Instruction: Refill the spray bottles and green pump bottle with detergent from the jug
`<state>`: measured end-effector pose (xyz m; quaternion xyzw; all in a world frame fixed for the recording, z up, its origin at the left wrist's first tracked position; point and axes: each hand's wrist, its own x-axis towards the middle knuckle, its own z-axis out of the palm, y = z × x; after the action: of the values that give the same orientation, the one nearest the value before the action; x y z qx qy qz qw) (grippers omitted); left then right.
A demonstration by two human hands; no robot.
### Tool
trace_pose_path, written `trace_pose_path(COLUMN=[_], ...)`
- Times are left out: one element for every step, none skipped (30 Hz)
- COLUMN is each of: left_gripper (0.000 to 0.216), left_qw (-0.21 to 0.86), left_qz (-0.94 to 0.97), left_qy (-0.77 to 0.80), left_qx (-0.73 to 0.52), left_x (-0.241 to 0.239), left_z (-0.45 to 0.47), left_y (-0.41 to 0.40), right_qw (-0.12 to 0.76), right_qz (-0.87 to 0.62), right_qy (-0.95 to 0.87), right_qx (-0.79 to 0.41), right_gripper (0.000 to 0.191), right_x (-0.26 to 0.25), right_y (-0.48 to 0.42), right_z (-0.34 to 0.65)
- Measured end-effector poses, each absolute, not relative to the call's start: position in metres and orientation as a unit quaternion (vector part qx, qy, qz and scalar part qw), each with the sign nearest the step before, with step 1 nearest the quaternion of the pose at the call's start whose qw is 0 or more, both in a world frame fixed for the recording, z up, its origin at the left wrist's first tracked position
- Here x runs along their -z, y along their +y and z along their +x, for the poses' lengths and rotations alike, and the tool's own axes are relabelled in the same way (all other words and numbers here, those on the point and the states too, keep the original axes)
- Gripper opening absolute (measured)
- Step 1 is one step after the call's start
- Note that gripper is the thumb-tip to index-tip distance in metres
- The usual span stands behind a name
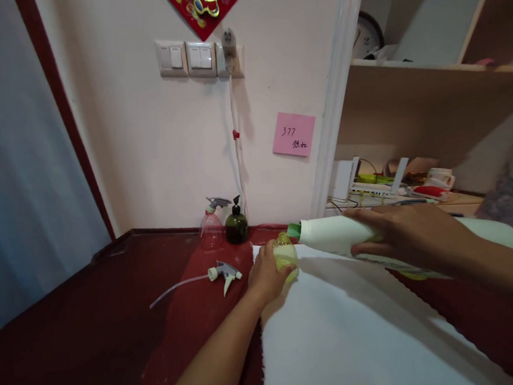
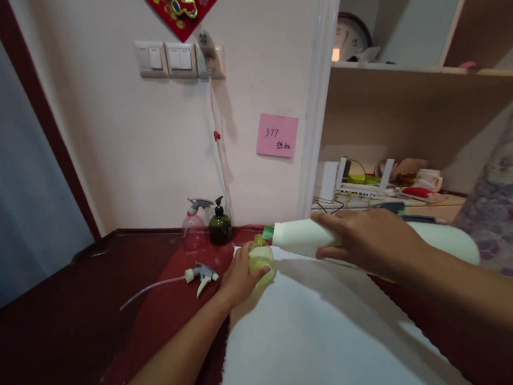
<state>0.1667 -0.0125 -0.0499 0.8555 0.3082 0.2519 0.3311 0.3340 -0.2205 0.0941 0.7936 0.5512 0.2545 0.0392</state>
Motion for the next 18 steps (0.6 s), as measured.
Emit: trace_pose_path(left_gripper=[0.071,0.071,0.071,0.07,0.07,0.069,0.068,0.068,0.068,0.068,0.067,0.067,0.067,0.068,0.068,0.069,0.07,0.07], left_qw=[0.332,0.333,0.334,0.334,0.334,0.335,0.335,0.336,0.337,0.339,0.341,0.343,0.346,0.349,0.352,0.354,0.357,0.359], left_qz=[0.855,0.856,0.855,0.855,0.855,0.854,0.853,0.853,0.851,0.85,0.849,0.848,0.846,0.844,0.843,0.841,0.839,0.837], left_qy=[0.307,0.305,0.304,0.303,0.303,0.302,0.301,0.299,0.297,0.295,0.292,0.288,0.285,0.282,0.279,0.276,0.273,0.271], left_qx=[-0.252,-0.253,-0.253,-0.255,-0.257,-0.259,-0.262,-0.266,-0.27,-0.275,-0.28,-0.284,-0.289,-0.293,-0.297,-0.302,-0.307,-0.312], left_x=[0.05,0.05,0.051,0.051,0.052,0.052,0.053,0.055,0.056,0.058,0.059,0.061,0.063,0.065,0.067,0.069,0.07,0.071], left_z=[0.167,0.167,0.167,0.167,0.167,0.167,0.168,0.168,0.168,0.169,0.17,0.17,0.171,0.172,0.173,0.173,0.174,0.174], left_y=[-0.012,-0.011,-0.011,-0.01,-0.01,-0.009,-0.008,-0.007,-0.005,-0.003,-0.002,0.0,0.003,0.005,0.007,0.009,0.01,0.011], right_qw=[0.004,-0.035,-0.074,-0.111,-0.145,-0.18,-0.22,-0.262,-0.301,-0.338,-0.371,-0.398,-0.43,-0.468,-0.507,-0.546,-0.581,-0.609], right_qz=[0.803,0.811,0.817,0.821,0.825,0.828,0.829,0.827,0.823,0.816,0.808,0.8,0.788,0.773,0.754,0.734,0.715,0.698], right_qy=[0.545,0.538,0.529,0.519,0.507,0.494,0.479,0.464,0.45,0.438,0.428,0.421,0.414,0.405,0.395,0.382,0.369,0.357], right_qx=[-0.24,-0.228,-0.218,-0.211,-0.205,-0.198,-0.188,-0.179,-0.171,-0.164,-0.16,-0.156,-0.15,-0.142,-0.134,-0.128,-0.123,-0.121], right_gripper=[0.054,0.054,0.054,0.054,0.053,0.052,0.05,0.049,0.049,0.048,0.049,0.05,0.051,0.052,0.052,0.051,0.051,0.05], right_x=[-0.094,-0.093,-0.093,-0.093,-0.093,-0.093,-0.092,-0.09,-0.088,-0.085,-0.081,-0.077,-0.072,-0.067,-0.062,-0.057,-0.052,-0.047], right_y=[-0.221,-0.221,-0.222,-0.223,-0.224,-0.225,-0.226,-0.228,-0.229,-0.23,-0.23,-0.23,-0.23,-0.228,-0.226,-0.223,-0.22,-0.217], right_z=[0.335,0.336,0.338,0.341,0.343,0.345,0.348,0.35,0.352,0.354,0.356,0.357,0.359,0.36,0.362,0.363,0.363,0.364])
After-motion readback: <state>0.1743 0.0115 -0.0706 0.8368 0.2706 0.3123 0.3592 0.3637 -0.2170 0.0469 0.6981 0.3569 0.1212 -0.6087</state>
